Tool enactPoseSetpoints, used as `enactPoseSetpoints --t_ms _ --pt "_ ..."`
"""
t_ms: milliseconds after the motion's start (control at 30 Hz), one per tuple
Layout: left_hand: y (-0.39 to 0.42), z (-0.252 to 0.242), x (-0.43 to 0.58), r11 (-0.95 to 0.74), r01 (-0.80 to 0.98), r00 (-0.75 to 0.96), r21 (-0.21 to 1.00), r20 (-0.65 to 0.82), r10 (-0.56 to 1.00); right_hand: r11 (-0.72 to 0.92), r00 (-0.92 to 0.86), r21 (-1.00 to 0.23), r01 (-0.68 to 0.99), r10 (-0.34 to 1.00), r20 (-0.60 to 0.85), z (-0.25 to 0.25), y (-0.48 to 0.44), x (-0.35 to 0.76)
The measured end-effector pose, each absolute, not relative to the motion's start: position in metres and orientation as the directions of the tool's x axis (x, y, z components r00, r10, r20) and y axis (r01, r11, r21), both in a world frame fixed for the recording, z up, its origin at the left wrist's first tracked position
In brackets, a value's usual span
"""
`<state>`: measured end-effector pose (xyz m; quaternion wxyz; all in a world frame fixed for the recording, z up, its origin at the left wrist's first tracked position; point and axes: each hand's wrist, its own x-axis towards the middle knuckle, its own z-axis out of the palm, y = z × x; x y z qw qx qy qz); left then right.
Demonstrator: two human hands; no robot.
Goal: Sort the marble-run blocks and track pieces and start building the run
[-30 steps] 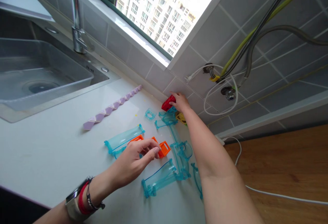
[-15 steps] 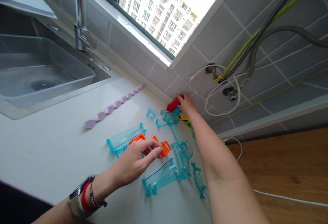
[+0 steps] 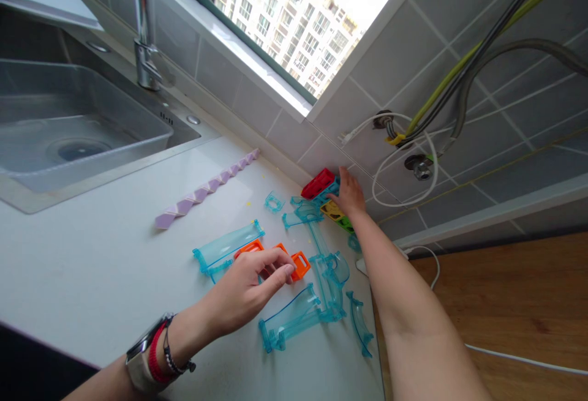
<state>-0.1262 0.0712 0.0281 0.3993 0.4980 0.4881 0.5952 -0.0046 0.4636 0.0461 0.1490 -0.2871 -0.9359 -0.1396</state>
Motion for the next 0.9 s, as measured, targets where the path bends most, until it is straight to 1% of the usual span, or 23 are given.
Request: enactPoseSetpoints --t_ms 67,100,233,333,400,467,567,667,800,900 --pt "0.072 0.028 -0.126 -0.2 0.007 -0.183 0.98 0.197 0.963 0.75 -0.725 0.135 0.648 0.551 0.414 0.044 0.465 0.007" --pt "0.072 0.028 -0.125 -0.198 0.007 -0.182 0.98 0.196 0.964 0.722 -0.682 0.093 0.685 0.592 0.429 0.043 0.465 0.012" --pt "0.072 0.028 -0.124 -0.198 0.029 -0.181 0.98 0.2 0.963 0.576 -0.486 -0.131 0.807 0.773 0.409 0.035 0.456 0.011" --pt "0.072 0.028 -0.124 -0.196 0.036 -0.178 0.98 0.199 0.964 0.476 -0.334 -0.263 0.839 0.833 0.441 0.028 0.447 -0.012" --pt "0.072 0.028 -0.124 -0.192 0.037 -0.172 0.981 0.196 0.965 0.421 -0.249 -0.321 0.849 0.852 0.461 0.026 0.443 -0.032" --pt "0.072 0.029 -0.125 -0.192 0.042 -0.171 0.981 0.196 0.965 0.356 -0.171 -0.362 0.862 0.875 0.453 0.025 0.442 -0.051" --pt "0.072 0.029 -0.125 -0.193 0.05 -0.178 0.98 0.199 0.964 0.242 -0.064 -0.412 0.878 0.914 0.4 0.029 0.441 -0.074" --pt "0.072 0.029 -0.126 -0.198 0.042 -0.182 0.979 0.203 0.962 0.172 -0.006 -0.441 0.881 0.936 0.353 0.032 0.436 -0.085" --pt "0.071 0.027 -0.125 -0.204 0.034 -0.191 0.978 0.207 0.96 0.151 0.015 -0.465 0.872 0.942 0.335 0.032 0.424 -0.087" --pt "0.071 0.027 -0.126 -0.206 0.031 -0.195 0.978 0.208 0.958 0.194 -0.017 -0.492 0.849 0.939 0.343 0.033 0.417 -0.082"
